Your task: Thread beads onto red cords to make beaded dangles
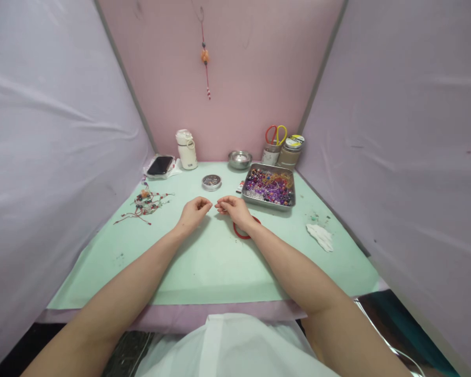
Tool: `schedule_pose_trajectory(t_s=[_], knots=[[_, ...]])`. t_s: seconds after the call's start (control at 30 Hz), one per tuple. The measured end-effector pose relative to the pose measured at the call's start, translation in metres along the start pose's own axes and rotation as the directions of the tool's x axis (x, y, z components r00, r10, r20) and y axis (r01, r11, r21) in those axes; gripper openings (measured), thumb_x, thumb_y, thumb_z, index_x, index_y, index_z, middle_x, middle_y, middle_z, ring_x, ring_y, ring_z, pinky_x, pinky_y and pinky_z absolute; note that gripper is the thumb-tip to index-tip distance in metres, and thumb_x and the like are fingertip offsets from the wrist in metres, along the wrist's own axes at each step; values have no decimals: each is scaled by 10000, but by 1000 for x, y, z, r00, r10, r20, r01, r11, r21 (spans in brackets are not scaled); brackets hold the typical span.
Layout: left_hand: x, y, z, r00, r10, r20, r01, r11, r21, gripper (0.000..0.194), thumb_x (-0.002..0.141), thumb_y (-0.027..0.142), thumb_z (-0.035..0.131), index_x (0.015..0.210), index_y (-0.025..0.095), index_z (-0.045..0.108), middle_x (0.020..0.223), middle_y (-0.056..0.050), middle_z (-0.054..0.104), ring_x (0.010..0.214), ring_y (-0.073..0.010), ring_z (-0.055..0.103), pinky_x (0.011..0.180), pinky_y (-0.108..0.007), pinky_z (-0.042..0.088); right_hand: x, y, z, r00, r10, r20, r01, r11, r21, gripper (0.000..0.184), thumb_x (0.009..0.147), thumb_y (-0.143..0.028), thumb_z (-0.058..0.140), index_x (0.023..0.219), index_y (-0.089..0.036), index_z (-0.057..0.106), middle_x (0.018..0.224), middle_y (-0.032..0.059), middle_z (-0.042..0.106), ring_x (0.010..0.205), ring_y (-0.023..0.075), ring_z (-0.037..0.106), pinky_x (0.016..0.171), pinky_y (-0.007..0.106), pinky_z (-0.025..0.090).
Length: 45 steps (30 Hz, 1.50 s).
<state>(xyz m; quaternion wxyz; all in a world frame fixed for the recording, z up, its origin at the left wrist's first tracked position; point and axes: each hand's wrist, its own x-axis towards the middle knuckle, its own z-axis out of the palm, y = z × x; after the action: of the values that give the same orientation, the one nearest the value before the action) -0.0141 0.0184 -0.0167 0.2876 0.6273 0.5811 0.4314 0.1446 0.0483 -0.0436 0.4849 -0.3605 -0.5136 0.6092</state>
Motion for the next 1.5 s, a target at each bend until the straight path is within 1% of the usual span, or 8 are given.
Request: schedule_pose_trajectory(t_s=[0.23,0.57,1.07,1.3,1.5], knots=[[-1,1,0,999,27,-30,-25,998,50,127,748,259,529,755,164,613,742,-22,652,656,-135,545,659,-261,414,-2,-2,1,1000,5,19,-5,999,-35,169,714,-276,679,832,-162,637,794,42,708,661,92,612,689,242,507],[-2,-2,1,991,122,-50,-114,983,141,113,766,225,519,758,174,620,748,-22,660,677,-141,559,682,-263,415,-2,-1,1,1000,6,27,-5,998,-60,176,715,-289,679,831,-163,637,791,41,712,650,92,607,692,246,505],[-3,-1,1,987,157,-40,-146,970,197,116,779,206,512,763,176,622,754,-26,658,684,-144,559,673,-265,415,-1,1,1,999,-3,36,5,998,-68,207,707,-314,691,835,-160,639,803,46,715,657,97,609,706,253,510],[-3,-1,4,988,157,-6,-153,969,195,121,770,198,504,755,176,622,759,-28,663,682,-146,558,669,-264,412,-1,0,1,999,-10,38,13,996,-84,216,695,-323,697,830,-162,644,802,44,717,664,104,615,705,260,510],[-2,-1,5,997,82,9,-83,986,147,123,758,200,508,763,171,627,763,-28,675,681,-143,565,688,-262,426,-3,-1,3,999,-25,37,30,988,-151,215,708,-343,662,831,-167,649,786,40,713,646,112,599,675,261,501]])
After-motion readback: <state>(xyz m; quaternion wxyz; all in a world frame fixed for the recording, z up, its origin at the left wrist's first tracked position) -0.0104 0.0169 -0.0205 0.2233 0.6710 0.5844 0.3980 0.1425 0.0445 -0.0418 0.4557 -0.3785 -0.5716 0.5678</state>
